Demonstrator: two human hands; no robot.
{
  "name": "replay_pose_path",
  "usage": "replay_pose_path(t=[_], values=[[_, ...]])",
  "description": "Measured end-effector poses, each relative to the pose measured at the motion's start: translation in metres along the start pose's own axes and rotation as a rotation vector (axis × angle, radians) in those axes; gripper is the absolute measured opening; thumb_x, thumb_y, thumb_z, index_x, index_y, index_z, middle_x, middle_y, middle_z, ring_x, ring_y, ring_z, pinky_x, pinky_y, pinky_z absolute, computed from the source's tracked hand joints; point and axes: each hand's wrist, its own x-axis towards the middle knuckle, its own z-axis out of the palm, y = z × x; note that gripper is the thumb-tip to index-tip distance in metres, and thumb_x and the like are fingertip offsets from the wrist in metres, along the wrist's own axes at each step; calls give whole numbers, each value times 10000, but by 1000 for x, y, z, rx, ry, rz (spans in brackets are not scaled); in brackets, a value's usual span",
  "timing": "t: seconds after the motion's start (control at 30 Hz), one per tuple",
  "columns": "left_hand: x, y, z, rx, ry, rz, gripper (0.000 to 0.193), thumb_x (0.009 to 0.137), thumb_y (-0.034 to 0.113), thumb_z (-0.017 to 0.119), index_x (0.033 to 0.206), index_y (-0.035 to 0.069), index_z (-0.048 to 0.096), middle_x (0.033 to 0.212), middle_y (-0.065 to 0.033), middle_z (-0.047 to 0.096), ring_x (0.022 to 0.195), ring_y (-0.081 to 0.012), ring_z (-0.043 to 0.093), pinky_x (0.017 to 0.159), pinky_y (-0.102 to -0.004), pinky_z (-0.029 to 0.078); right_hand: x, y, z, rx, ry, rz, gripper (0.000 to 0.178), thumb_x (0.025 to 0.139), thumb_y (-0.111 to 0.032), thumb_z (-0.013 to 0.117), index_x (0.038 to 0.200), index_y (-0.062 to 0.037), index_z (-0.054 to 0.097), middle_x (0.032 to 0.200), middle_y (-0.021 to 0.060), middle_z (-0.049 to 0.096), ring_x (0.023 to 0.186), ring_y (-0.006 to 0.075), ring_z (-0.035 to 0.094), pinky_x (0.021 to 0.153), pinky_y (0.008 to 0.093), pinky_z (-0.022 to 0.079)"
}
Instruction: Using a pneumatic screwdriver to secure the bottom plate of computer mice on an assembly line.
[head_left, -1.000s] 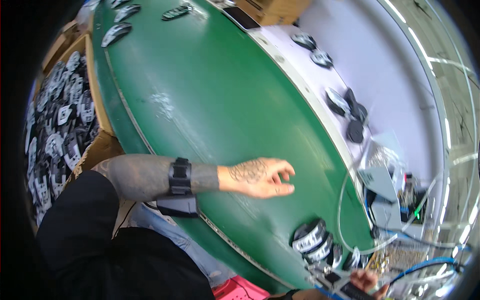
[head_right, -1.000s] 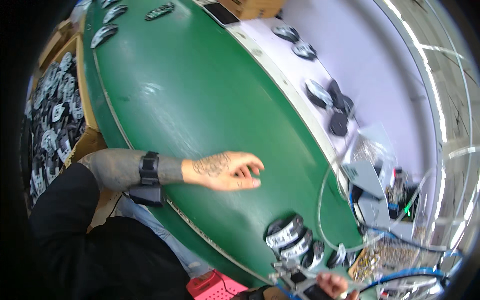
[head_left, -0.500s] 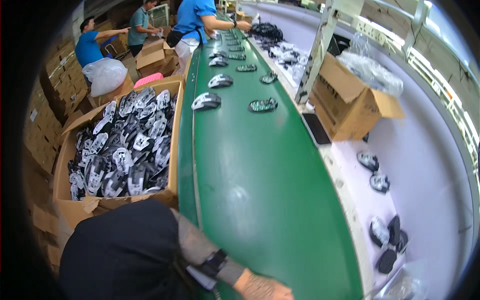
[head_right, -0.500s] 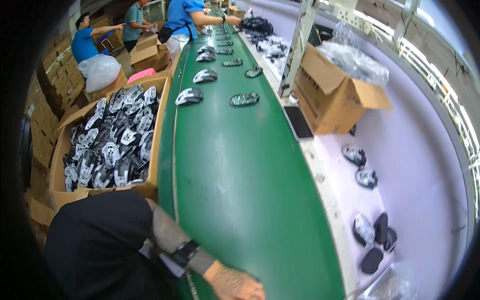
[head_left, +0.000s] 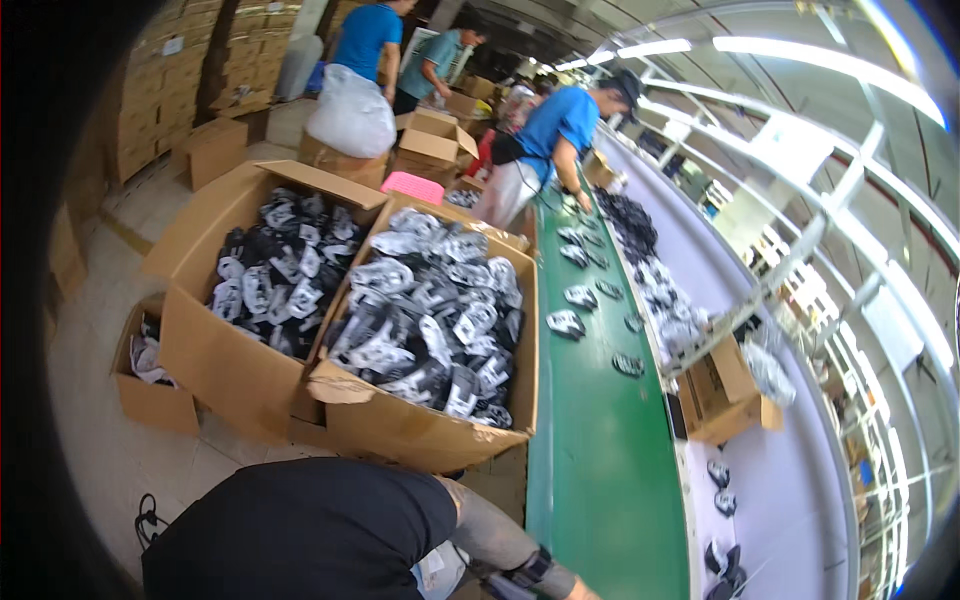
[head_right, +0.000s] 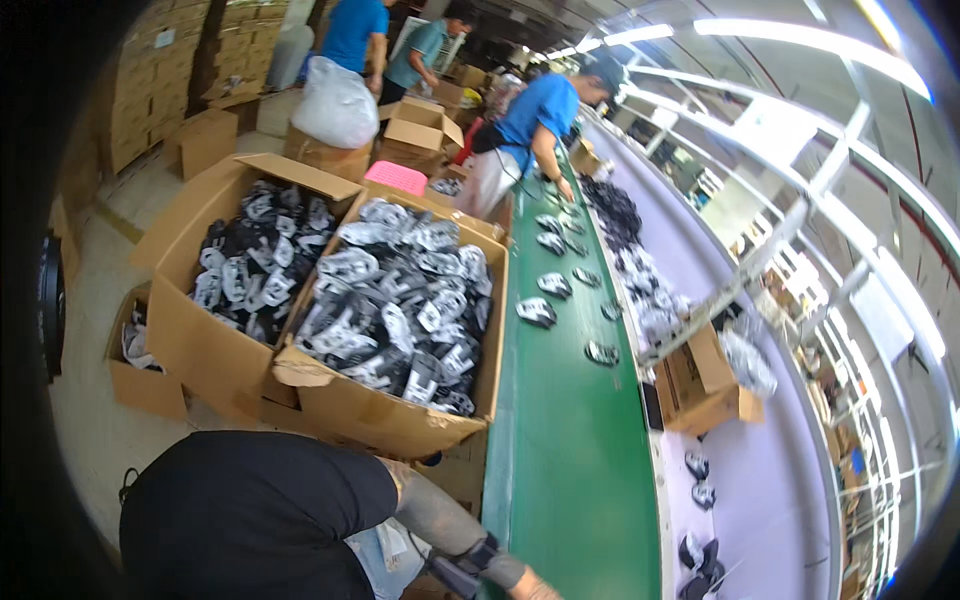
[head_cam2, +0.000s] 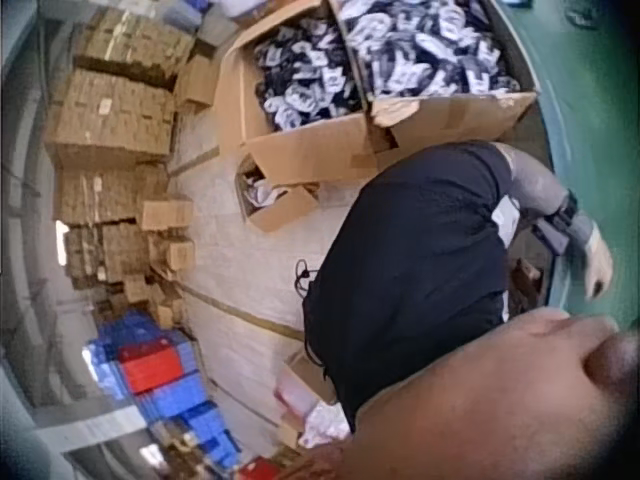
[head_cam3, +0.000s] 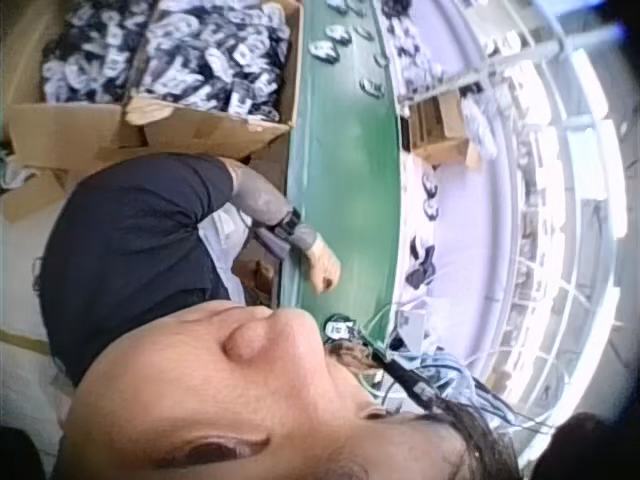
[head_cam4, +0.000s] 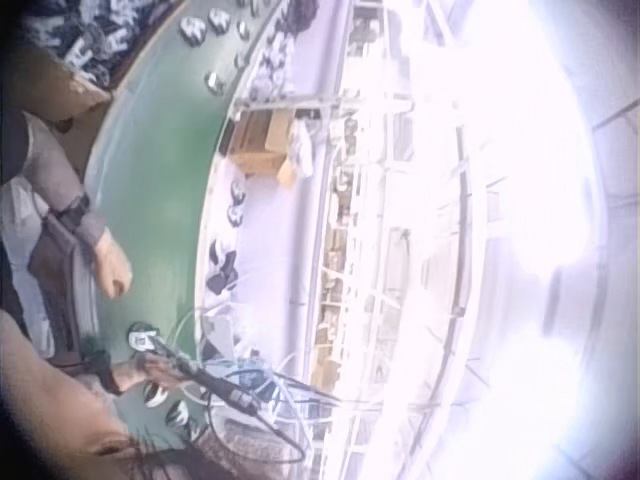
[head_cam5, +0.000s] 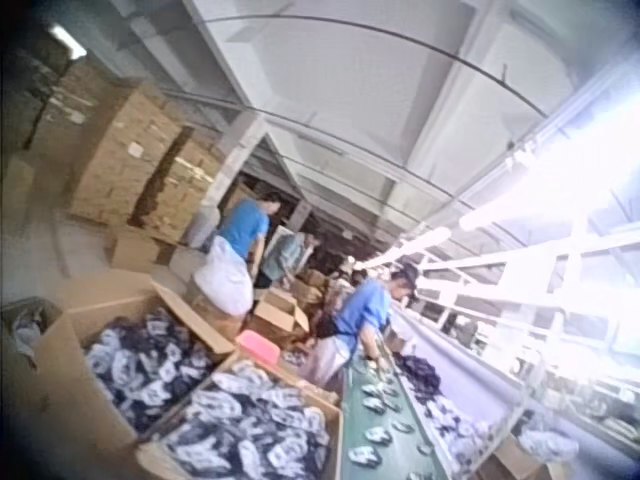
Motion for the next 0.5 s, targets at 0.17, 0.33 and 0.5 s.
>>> replay_pose_path(t=[0.17, 0.33, 0.5], values=[[-42, 66, 4, 11, -71, -18, 233, 773, 277, 663, 884, 73, 660, 847, -134, 636, 811, -285, 614, 710, -391, 486, -11, -23, 19, 56, -49, -81, 672, 873, -424, 505, 1307, 63, 341, 1139, 183, 480, 1016, 298, 502, 853, 362, 424], [-58, 80, -3, 33, -45, -23, 246, 770, 287, 667, 893, 74, 659, 857, -136, 637, 815, -284, 615, 714, -393, 486, -16, -30, 39, 77, -108, -105, 673, 867, -420, 513, 1306, 62, 343, 1144, 182, 479, 1023, 301, 499, 860, 366, 421], [-54, 78, -10, 40, -46, -45, 259, 768, 297, 671, 901, 76, 659, 866, -137, 637, 819, -282, 616, 717, -395, 486, -11, -19, 40, 100, -105, -115, 674, 862, -416, 521, 1306, 61, 345, 1149, 182, 478, 1030, 304, 496, 867, 371, 418]])
